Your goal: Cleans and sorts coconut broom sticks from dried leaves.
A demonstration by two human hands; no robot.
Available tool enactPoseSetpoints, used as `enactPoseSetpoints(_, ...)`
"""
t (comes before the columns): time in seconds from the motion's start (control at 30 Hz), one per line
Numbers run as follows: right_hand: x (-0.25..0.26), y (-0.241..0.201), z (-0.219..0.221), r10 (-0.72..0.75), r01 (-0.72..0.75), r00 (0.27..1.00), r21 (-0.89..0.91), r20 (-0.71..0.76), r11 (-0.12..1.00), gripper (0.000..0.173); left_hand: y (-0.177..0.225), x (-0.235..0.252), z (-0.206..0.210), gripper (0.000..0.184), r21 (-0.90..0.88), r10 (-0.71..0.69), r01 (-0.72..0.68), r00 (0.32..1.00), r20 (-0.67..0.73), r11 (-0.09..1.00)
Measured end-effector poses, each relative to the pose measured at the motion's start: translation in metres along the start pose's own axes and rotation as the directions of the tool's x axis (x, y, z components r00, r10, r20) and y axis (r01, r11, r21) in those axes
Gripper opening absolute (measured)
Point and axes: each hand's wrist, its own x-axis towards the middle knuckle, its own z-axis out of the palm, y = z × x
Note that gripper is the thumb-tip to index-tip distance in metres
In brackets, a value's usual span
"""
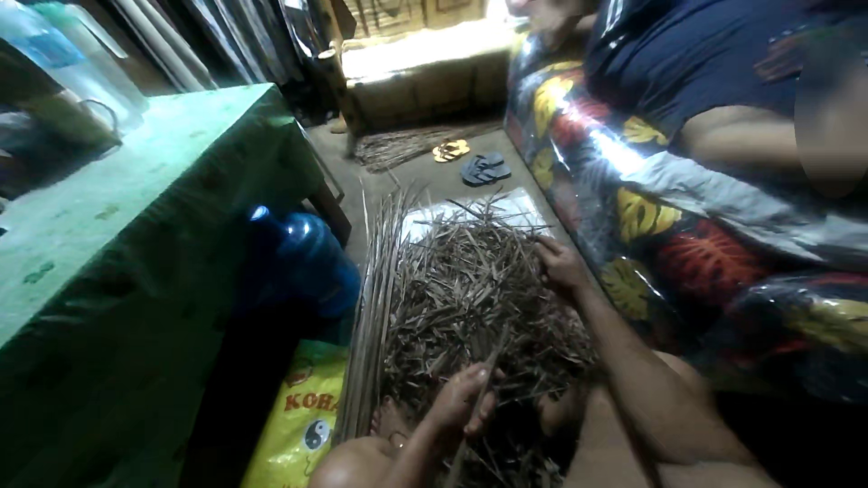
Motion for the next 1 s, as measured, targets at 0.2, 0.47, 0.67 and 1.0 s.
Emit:
enactPoseSetpoints(0.2, 0.037, -0.009, -0.027, 0.132, -0.117, 0.970, 0.079, -0.206, 0.990, 0.040, 0.004, -0.007, -0.001, 0.033, 0.010, -0.005, 0.005, 1.000, -0.023, 1.000)
enactPoseSetpoints(0.47, -0.027, -0.030, -0.003, 0.191, -0.203, 0.948, 0.023, 0.256, 0.979, 0.039, 0.013, 0.000, -0.005, 0.034, 0.104, 0.027, -0.011, 0.988, -0.151, 0.995)
enactPoseSetpoints(0.67, -0.076, -0.018, 0.040, 0.083, -0.057, 0.827, -0.064, 0.557, 0.996, 0.033, 0.014, 0.013, -0.004, 0.033, 0.162, 0.048, -0.010, 0.971, -0.233, 0.987)
enactPoseSetpoints(1.0, -0.069, -0.001, 0.048, -0.041, 0.170, 0.909, -0.277, 0.416, 0.946, 0.037, 0.011, 0.015, 0.003, 0.028, 0.258, 0.117, -0.048, 0.958, -0.261, 0.965)
